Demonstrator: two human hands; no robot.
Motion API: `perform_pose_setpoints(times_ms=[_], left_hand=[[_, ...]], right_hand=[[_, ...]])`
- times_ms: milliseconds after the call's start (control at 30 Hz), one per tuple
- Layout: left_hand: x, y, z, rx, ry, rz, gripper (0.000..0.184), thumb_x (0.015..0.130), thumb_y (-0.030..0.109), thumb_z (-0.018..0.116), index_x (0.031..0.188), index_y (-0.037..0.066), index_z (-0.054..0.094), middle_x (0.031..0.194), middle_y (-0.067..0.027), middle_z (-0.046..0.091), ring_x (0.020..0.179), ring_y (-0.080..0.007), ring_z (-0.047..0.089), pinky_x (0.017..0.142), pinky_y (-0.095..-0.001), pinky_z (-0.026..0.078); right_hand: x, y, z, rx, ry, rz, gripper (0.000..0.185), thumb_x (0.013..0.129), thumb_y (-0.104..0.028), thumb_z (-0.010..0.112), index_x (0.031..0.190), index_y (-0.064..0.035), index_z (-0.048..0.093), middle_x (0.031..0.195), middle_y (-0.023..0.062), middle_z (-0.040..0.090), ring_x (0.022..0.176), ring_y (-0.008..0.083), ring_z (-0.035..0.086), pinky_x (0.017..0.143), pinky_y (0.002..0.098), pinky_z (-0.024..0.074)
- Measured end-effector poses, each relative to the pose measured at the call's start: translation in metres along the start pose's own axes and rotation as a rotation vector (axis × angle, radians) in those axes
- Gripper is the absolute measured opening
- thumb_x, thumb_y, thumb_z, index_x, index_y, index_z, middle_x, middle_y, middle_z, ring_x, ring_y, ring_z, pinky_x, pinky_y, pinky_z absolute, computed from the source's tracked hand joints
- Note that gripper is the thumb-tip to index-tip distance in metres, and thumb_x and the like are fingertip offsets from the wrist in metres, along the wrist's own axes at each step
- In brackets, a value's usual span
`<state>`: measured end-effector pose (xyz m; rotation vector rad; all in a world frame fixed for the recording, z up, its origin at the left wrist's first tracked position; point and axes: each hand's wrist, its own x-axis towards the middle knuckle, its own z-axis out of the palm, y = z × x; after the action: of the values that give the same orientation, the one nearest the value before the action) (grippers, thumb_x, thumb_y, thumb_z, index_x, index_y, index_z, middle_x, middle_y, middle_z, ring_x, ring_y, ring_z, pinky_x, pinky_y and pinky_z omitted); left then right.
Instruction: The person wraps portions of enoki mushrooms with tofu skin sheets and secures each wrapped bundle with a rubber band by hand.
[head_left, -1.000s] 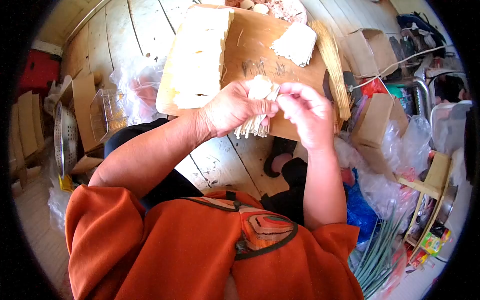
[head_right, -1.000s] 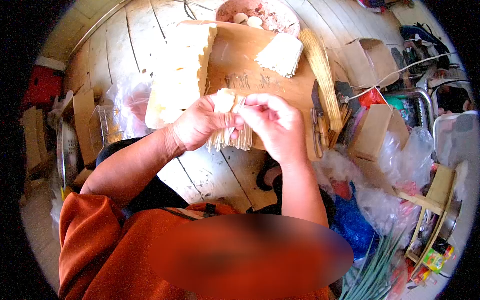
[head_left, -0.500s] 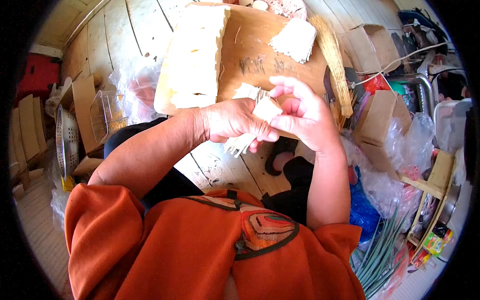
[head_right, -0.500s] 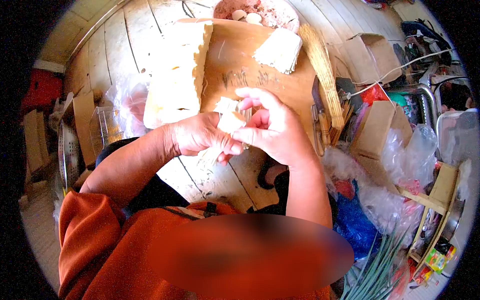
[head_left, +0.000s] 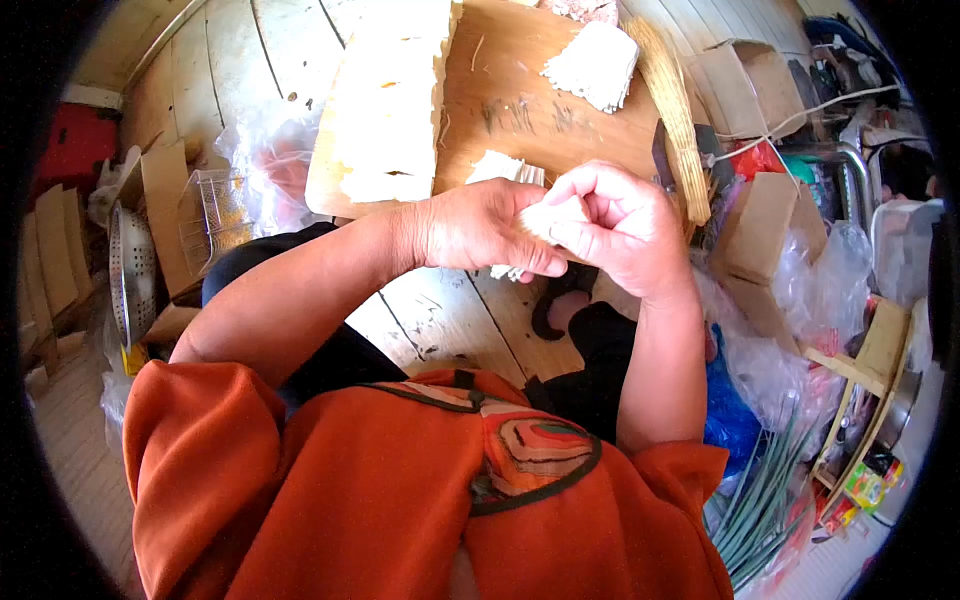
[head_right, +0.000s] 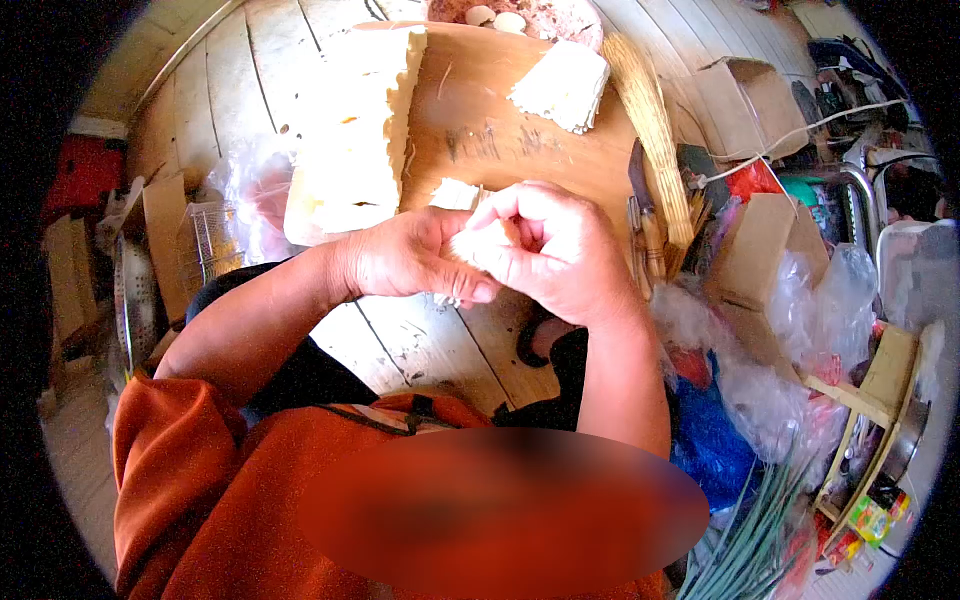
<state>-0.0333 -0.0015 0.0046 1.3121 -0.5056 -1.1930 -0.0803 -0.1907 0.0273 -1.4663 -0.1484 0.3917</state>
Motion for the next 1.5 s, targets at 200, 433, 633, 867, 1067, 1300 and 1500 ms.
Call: perform_pose_setpoints(times_ms=[200,433,633,867,1067,1300,1500], left_hand=[[0.001,-0.009,0.005,-0.159,-0.069,-0.087,0.025,0.088,0.025,0.065,0.098,0.004,0.056,0.073,-0.0004,0.056,0.064,-0.0102,0.055,0.057,-0.0250,0.047],[0.006,-0.010,0.008,-0.258,-0.017,-0.118,0.021,0.088,0.022,0.063,0.090,0.004,0.053,0.069,-0.0026,0.054,0.055,-0.0119,0.055,0.048,-0.0257,0.048],[0.008,-0.007,-0.001,-0.319,0.231,-0.087,0.022,0.092,0.023,0.057,0.094,0.001,0.054,0.078,-0.0087,0.061,0.065,-0.0167,0.062,0.057,-0.0287,0.051],[0.013,-0.004,-0.007,-0.236,0.323,-0.025,0.020,0.091,0.020,0.059,0.094,0.005,0.046,0.071,-0.0043,0.051,0.053,-0.0133,0.052,0.047,-0.0274,0.046],[0.014,-0.001,-0.005,-0.231,0.327,-0.016,0.017,0.091,0.018,0.058,0.089,0.004,0.047,0.066,-0.0030,0.050,0.051,-0.0112,0.050,0.045,-0.0255,0.043],[0.016,-0.004,-0.007,-0.213,0.332,-0.054,0.015,0.090,0.013,0.059,0.089,0.005,0.046,0.061,-0.0030,0.049,0.046,-0.0118,0.049,0.041,-0.0251,0.043],[0.020,-0.014,-0.005,-0.243,0.382,-0.006,0.018,0.090,0.014,0.061,0.099,0.002,0.052,0.080,-0.0040,0.056,0.058,-0.0119,0.054,0.053,-0.0265,0.046]], right_hand=[[-0.001,0.002,-0.006,0.030,0.014,0.027,0.019,0.085,-0.005,0.065,0.101,0.0030,0.059,0.082,0.0000,0.059,0.071,0.0066,0.058,0.063,0.0202,0.0473],[0.002,-0.003,-0.015,0.007,0.050,0.121,0.036,0.083,-0.008,0.068,0.115,0.0018,0.056,0.088,0.0053,0.063,0.075,0.0097,0.060,0.066,0.0229,0.0503],[-0.008,0.001,-0.077,-0.156,0.654,0.247,0.037,0.083,-0.019,0.069,0.116,-0.0043,0.061,0.092,0.0033,0.065,0.068,0.0096,0.059,0.057,0.0205,0.0466],[-0.024,0.095,-0.137,-0.898,0.602,0.544,0.018,0.078,-0.024,0.064,0.086,-0.0099,0.072,0.084,0.0129,0.069,0.077,0.0254,0.067,0.073,0.0333,0.0516],[-0.022,0.097,-0.117,-1.273,0.576,0.565,0.016,0.078,-0.023,0.063,0.087,-0.0130,0.072,0.090,0.0159,0.067,0.085,0.0342,0.064,0.078,0.0401,0.0512],[-0.013,0.091,-0.112,-1.366,0.394,0.802,0.021,0.077,-0.022,0.059,0.087,-0.0071,0.070,0.095,0.0191,0.065,0.090,0.0366,0.062,0.081,0.0433,0.0499],[-0.006,0.043,-0.069,-0.466,0.541,0.540,0.012,0.079,-0.013,0.062,0.082,-0.0018,0.063,0.074,0.0094,0.065,0.063,0.0173,0.064,0.057,0.0291,0.0504]])
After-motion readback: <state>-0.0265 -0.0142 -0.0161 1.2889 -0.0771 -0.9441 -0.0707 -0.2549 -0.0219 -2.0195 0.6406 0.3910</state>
